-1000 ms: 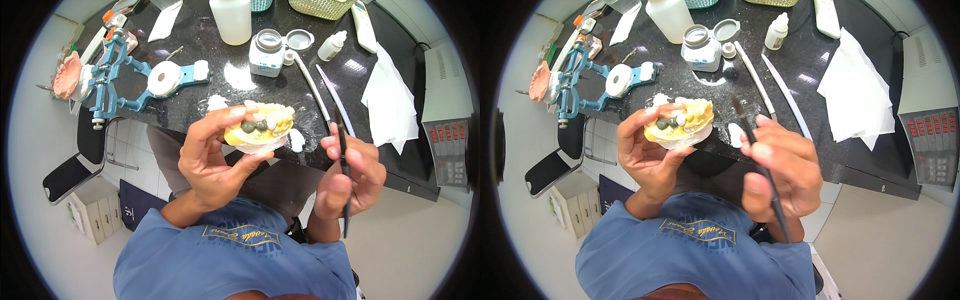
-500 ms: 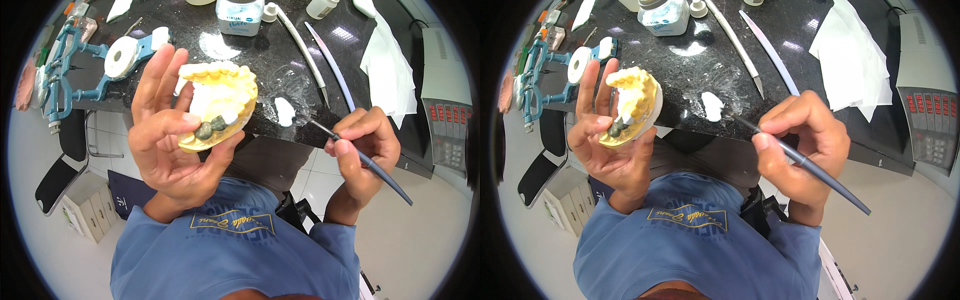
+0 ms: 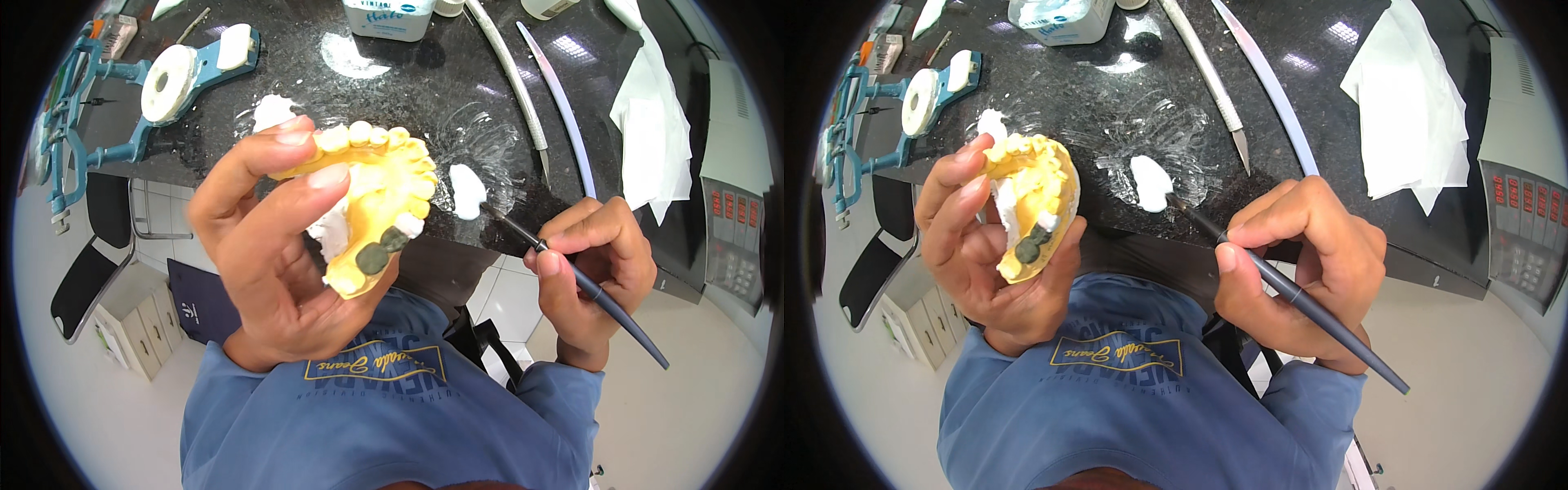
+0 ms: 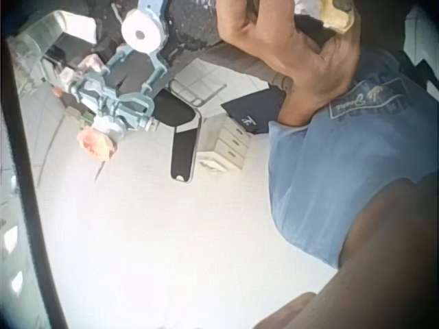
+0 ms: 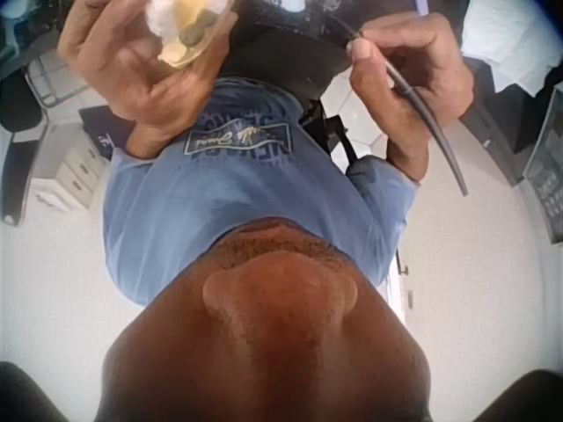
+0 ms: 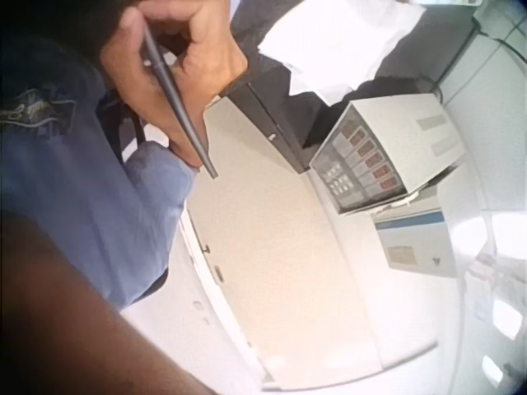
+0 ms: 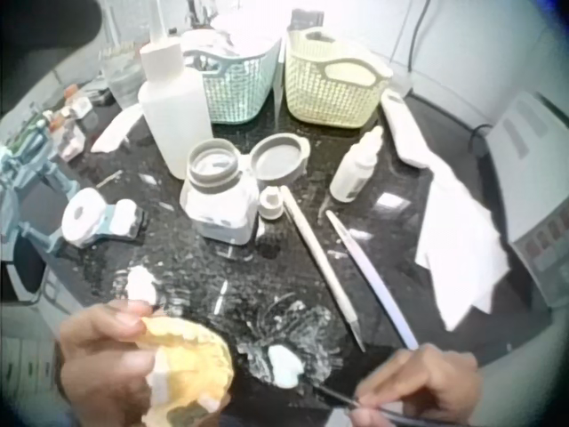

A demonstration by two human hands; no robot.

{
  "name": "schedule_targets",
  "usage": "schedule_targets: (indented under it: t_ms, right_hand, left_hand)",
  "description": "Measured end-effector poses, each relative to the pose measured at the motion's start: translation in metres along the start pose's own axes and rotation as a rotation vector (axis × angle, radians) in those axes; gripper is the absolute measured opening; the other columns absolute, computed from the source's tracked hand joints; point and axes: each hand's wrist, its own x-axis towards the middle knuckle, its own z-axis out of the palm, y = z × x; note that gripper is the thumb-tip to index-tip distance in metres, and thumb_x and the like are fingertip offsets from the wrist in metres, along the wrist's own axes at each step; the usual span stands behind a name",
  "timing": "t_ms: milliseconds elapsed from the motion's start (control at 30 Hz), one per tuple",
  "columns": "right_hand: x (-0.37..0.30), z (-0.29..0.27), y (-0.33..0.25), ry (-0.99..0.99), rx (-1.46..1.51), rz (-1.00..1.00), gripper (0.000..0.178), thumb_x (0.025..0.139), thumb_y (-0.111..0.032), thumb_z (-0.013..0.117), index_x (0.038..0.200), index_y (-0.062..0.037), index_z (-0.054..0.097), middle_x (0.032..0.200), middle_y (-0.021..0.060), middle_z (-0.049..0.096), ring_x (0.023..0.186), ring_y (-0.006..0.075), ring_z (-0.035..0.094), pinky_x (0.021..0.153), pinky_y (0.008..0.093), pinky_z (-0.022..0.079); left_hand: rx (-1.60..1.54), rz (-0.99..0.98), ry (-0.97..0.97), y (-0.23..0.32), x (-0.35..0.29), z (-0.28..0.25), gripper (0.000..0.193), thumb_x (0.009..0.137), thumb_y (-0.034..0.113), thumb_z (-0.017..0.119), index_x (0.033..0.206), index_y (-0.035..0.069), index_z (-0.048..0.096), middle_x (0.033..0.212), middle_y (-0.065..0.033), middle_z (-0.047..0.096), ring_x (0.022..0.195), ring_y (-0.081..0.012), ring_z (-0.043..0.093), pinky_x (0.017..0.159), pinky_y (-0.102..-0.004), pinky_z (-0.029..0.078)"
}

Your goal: The person uses a brush to apply a white liquid to a dark dental framework mounted on a yellow dental model within a blue articulator, occasionally picking up more liquid from a glass plate.

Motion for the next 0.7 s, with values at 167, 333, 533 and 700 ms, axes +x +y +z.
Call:
schedule_targets:
  t_ms: [167, 333, 533, 700]
  right_hand:
    - [0.001, 0.0, 0.0, -0.012, -0.007, -0.005, 0.022, 0.08, -0.013, 0.071, 0.078, -0.0019, 0.053, 0.064, 0.0076, 0.056, 0.055, 0.0099, 0.055, 0.05, 0.0202, 0.045]
    - [-0.001, 0.0, 0.0, 0.021, 0.005, -0.004, 0.023, 0.08, -0.013, 0.072, 0.078, -0.0017, 0.053, 0.064, 0.0078, 0.056, 0.055, 0.0096, 0.055, 0.05, 0.0196, 0.044]
    - [0.0, 0.0, -0.001, 0.001, -0.005, -0.003, 0.021, 0.064, 0.006, 0.071, 0.076, -0.0026, 0.057, 0.066, 0.0087, 0.062, 0.057, 0.0139, 0.06, 0.053, 0.0223, 0.046]
    - [0.0, -0.001, -0.002, -0.027, -0.035, -0.014, 0.02, 0.074, -0.007, 0.073, 0.078, -0.0018, 0.053, 0.065, 0.0088, 0.059, 0.055, 0.0112, 0.056, 0.05, 0.0206, 0.045]
  left_hand:
    - [-0.061, -0.084, 0.005, 0.005, -0.003, 0.006, 0.083, 0.07, -0.003, 0.076, 0.137, -0.001, 0.028, 0.136, -0.0177, 0.032, 0.127, -0.0327, 0.04, 0.096, -0.0391, 0.051]
    - [-0.191, -0.184, 0.07, 0.007, -0.005, 0.011, 0.091, 0.07, -0.007, 0.074, 0.142, -0.002, 0.02, 0.134, -0.0171, 0.036, 0.127, -0.0327, 0.041, 0.093, -0.0367, 0.052]
    - [-0.23, -0.184, 0.107, 0.004, -0.005, 0.013, 0.096, 0.068, -0.01, 0.073, 0.143, -0.001, 0.015, 0.128, -0.0159, 0.04, 0.124, -0.0335, 0.045, 0.089, -0.0349, 0.055]
    - [-0.167, -0.178, 0.082, 0.003, -0.004, 0.011, 0.095, 0.067, -0.012, 0.071, 0.143, -0.001, 0.016, 0.126, -0.0158, 0.04, 0.122, -0.0337, 0.047, 0.087, -0.0351, 0.055]
